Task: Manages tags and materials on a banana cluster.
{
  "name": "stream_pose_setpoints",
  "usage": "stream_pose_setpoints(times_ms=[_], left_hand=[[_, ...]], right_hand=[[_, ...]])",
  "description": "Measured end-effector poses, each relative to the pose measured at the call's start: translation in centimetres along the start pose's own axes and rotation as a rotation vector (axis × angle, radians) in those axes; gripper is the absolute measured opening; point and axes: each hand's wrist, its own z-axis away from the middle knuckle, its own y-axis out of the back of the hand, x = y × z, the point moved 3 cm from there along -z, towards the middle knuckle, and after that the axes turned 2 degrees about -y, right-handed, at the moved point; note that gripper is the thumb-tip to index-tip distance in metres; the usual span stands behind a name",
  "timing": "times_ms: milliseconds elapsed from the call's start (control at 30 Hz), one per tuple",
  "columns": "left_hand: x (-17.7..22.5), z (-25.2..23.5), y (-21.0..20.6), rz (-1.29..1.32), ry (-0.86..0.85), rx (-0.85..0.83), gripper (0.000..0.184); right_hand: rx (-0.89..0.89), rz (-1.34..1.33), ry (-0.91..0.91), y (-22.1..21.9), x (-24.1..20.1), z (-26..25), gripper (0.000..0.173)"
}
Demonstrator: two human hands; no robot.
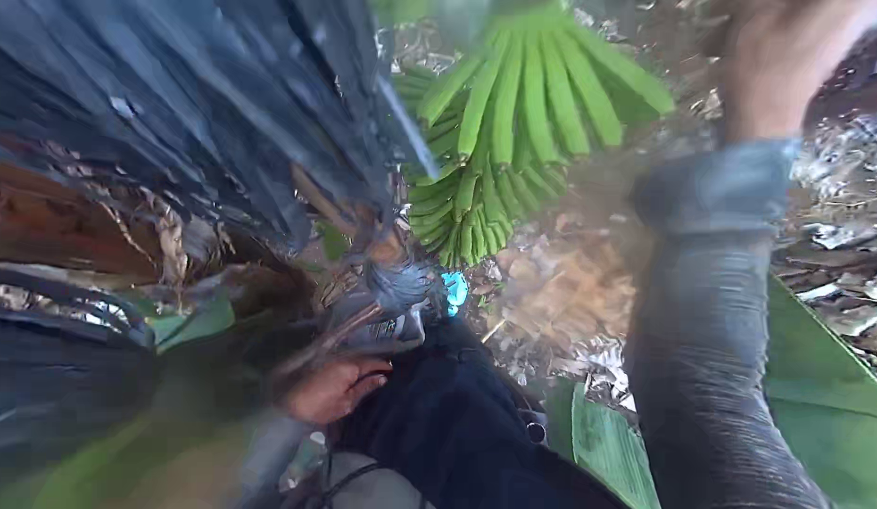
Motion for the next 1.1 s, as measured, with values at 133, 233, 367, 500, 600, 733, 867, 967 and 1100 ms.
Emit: stream_pose_setpoints(times_ms=[133, 233, 367, 500, 600, 733, 867, 967, 1100], left_hand=[[-3.6, 0.8, -3.0, -0.100, 0.250, 0.096, 0.035], [-3.9, -1.1, -3.6, -0.263, 0.292, 0.333, 0.031], [-3.2, -6.4, -2.3, -0.423, 0.357, 0.216, 0.036], [-6.4, -10.0, -3.0, -0.521, 0.341, 0.026, 0.042], [-7.1, -8.9, -3.7, -0.607, 0.200, 0.178, 0.028], [-6.4, -4.9, -4.7, -0.673, 0.054, 0.501, 0.025], [-5.3, -2.2, -5.2, -0.719, -0.161, 0.735, 0.033], [-2.4, -0.1, -3.7, -0.577, -0.289, 0.818, 0.032], [3.1, 0.6, 0.3, -0.189, -0.459, 0.925, 0.026]], right_hand=[[-0.270, 0.130, -0.250, -4.7, 7.1, 11.6, 0.050], [-0.623, 0.164, -0.387, -9.3, 12.3, 22.8, 0.048], [-0.926, 0.130, -0.438, -13.4, 11.9, 33.0, 0.030], [-0.989, 0.027, -0.411, -14.2, 7.5, 36.4, 0.032], [-0.955, -0.111, -0.350, -13.0, 4.6, 36.7, 0.032], [-0.909, -0.269, -0.077, -11.1, 1.0, 37.1, 0.037], [-0.810, -0.426, 0.207, -8.6, -3.8, 35.7, 0.040], [-0.745, -0.590, 0.401, -6.4, -8.4, 34.7, 0.052], [-0.819, -0.727, 0.532, -4.8, -14.5, 33.1, 0.066]])
